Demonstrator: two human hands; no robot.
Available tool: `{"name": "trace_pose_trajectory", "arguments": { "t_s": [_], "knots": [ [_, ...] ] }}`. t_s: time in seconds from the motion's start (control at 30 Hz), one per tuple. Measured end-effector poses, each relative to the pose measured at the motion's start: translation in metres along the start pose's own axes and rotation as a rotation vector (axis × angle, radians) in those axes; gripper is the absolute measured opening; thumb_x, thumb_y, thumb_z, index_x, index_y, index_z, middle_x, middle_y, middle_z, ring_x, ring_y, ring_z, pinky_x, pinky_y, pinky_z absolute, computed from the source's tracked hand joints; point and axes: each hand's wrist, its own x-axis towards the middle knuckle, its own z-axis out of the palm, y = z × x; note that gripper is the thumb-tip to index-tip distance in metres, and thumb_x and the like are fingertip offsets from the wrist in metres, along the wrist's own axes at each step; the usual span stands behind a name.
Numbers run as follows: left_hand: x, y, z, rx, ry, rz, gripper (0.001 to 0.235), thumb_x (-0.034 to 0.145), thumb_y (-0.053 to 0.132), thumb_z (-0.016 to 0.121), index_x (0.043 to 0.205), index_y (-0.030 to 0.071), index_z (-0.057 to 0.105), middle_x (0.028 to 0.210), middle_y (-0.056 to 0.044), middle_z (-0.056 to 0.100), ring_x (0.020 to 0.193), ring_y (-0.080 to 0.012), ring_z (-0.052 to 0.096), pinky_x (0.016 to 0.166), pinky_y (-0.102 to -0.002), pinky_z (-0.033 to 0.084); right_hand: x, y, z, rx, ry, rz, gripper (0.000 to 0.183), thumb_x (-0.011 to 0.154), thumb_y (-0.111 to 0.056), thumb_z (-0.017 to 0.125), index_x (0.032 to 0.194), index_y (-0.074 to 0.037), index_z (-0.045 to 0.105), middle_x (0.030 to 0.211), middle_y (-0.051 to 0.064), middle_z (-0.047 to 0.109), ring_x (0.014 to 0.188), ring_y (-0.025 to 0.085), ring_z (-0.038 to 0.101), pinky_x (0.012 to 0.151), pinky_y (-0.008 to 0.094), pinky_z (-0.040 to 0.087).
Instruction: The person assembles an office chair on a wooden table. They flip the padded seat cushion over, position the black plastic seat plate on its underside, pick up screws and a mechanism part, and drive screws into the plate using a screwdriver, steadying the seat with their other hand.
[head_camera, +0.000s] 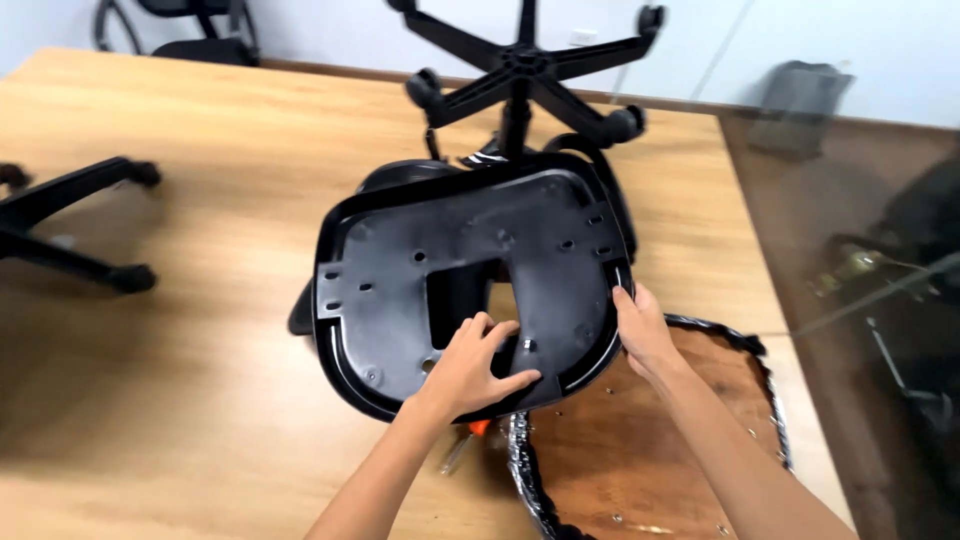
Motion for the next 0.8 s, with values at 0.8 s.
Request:
{"name": "trace_pose_trajectory", "arguments": {
  "t_s": [0.8],
  "knots": [
    [0.106, 0.299, -0.004, -0.4, 0.228, 0.474, 0.066, 0.105, 0.045, 0.06, 0.161, 0.018, 0.038, 0.16, -0.02, 0.039, 0.153, -0.0379, 0.039, 0.124, -0.051, 0.039, -0.227, -0.26, -0.12, -0.832, 0.499, -0.963, 0.017, 0.102, -0.006, 0.063, 0.115, 0.005, 0.066, 0.093, 0.013, 0.075, 0.075, 0.018, 0.071, 0.068, 0.03, 0.054]
  ]
}}
